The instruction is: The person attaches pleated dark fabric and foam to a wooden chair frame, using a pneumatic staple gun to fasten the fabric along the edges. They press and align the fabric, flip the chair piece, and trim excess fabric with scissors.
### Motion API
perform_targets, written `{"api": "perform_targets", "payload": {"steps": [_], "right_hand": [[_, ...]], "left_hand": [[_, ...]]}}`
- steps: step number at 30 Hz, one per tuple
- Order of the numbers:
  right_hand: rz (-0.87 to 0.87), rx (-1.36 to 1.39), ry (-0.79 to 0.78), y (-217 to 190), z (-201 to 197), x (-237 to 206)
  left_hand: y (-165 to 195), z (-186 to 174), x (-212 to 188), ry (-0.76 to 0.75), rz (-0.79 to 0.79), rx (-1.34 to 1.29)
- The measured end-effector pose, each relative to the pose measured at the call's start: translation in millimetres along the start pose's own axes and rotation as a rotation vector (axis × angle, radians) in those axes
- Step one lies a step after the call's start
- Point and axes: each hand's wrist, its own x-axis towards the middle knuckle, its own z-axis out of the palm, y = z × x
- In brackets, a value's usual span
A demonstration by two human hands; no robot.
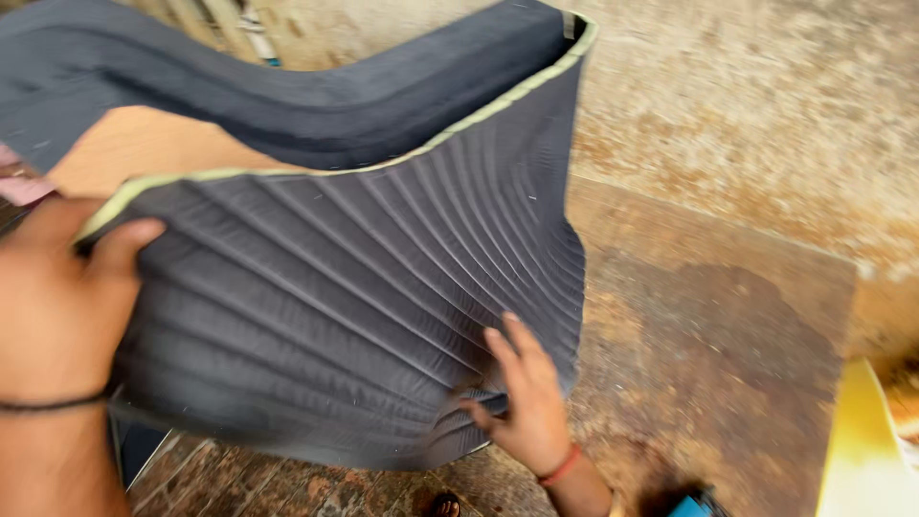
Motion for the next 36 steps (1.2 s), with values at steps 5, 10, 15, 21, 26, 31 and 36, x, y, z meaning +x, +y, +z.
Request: {"api": "perform_targets", "payload": {"steps": [5,10,15,21,26,31,36], "right_hand": [[-0.147,0.220,-0.252,-78.9,83.6,96.1],[-0.167,0.284,-0.380,-103.9,171.4,163.6],[-0.231,0.142,-0.311,-124.4,273.4,213.5],[-0.028,-0.022,-0.194,-148.1,370.4,219.1],[-0.009,-0.063,-0.086,-154.9,386.1,204.0],[0.064,-0.055,-0.065,-171.2,386.2,194.6],[0.090,-0.069,-0.060,-181.3,372.9,191.2]], "left_hand": [[-75.6,39.6,61.3,0.287,0.186,0.148],[-136.1,96.8,124.7,0.370,0.328,-0.050],[-189.7,139.0,144.4,0.370,0.341,-0.284],[-279.8,226.1,6.4,0.510,0.011,-0.812],[-271.4,362.5,-115.1,-0.299,-0.992,-1.836],[-220.4,442.7,-169.9,-0.647,-1.173,-2.091],[-201.8,449.5,-165.5,-0.747,-1.108,-2.152]]}}
